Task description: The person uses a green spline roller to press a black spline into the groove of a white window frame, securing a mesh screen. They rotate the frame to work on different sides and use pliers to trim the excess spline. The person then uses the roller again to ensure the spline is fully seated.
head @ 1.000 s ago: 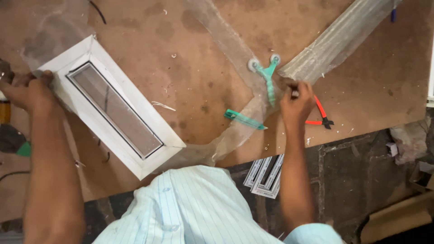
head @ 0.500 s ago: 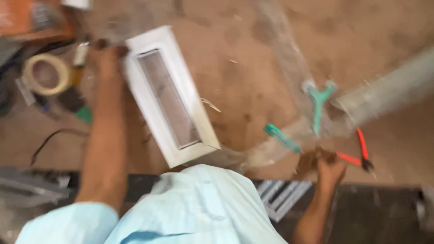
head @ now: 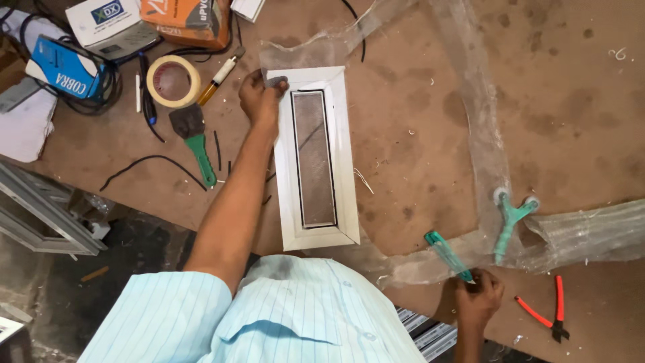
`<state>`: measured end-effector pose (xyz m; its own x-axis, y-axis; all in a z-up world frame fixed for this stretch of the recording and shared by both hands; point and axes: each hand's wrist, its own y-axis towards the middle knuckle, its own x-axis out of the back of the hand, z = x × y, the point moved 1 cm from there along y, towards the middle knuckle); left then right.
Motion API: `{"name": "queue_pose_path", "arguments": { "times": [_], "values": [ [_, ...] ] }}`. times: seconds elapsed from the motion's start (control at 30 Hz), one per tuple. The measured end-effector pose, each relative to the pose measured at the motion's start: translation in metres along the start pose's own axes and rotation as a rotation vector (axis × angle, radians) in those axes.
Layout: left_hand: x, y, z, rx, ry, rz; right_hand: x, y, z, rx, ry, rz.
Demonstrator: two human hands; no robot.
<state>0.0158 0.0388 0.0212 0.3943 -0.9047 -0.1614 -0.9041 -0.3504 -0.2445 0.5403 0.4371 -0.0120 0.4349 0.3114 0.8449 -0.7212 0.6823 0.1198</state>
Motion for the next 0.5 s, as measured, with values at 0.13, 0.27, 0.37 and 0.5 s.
{"name": "queue_pose_path", "arguments": {
  "times": [0.13,0.27,0.37,0.5],
  "values": [
    [-0.008,0.002,0.000,0.069,-0.246,-0.041,-0.005,0.003,-0.019,-0.089,0.138,0.000],
    [0.000,-0.004,-0.004,0.054,-0.020,-0.043,0.010,-0.015,-0.034,-0.384,0.483,0.042],
    [0.002,-0.008,-0.008,-0.042,-0.151,0.090,0.054,-0.022,-0.041,-0.627,0.350,0.078],
    [-0.002,-0.013,-0.014,-0.069,0.081,0.107,0.131,0.002,-0.048,-0.710,0.084,0.464]
  ]
}}
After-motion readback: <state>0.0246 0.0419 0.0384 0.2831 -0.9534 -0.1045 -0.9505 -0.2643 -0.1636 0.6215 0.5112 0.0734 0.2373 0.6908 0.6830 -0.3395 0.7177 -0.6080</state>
